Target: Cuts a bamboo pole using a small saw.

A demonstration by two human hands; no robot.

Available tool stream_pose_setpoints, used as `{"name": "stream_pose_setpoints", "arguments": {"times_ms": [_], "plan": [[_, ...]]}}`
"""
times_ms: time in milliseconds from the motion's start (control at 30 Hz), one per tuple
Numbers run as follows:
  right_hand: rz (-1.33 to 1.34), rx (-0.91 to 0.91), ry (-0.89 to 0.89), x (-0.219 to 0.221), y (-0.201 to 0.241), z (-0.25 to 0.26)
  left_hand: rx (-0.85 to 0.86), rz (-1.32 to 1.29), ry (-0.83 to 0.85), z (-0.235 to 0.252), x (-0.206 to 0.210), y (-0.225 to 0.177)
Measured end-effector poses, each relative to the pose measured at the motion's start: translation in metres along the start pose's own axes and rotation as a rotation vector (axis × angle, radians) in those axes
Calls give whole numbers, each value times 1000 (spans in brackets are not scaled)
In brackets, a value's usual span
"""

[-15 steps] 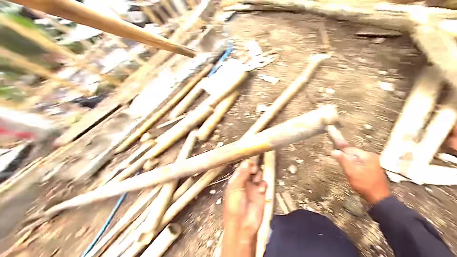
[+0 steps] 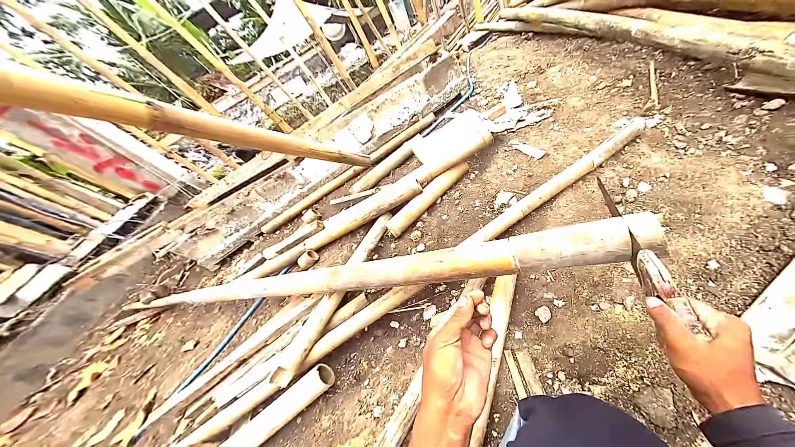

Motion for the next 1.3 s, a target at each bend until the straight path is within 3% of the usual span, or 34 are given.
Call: {"name": "stream_pose_setpoints", "arguments": {"times_ms": [367,767,933,1133,1233,1300], "plan": [[35,-10,-7,0,-2,-1,12,-46,145,-5,5,8],[45,-9,-13,-6,-7,1,321,207,360,-9,18,6],[83,-16,1,-6,-2,1,422,354,374,0,19,15],[81,63,29,-8,-2,4,627,825,427,35,55,38],[72,89,45,-6,-4,5,870,1399,584,67,102,62],[81,93,39,-5,-5,5,710,1858,779,102,135,101]]}}
Point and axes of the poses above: each hand's wrist, its own z-axis towards the middle knuckle, its own x-axis out of the palm, y = z × x, the point moved 7 cm from there along z, towards the middle knuckle
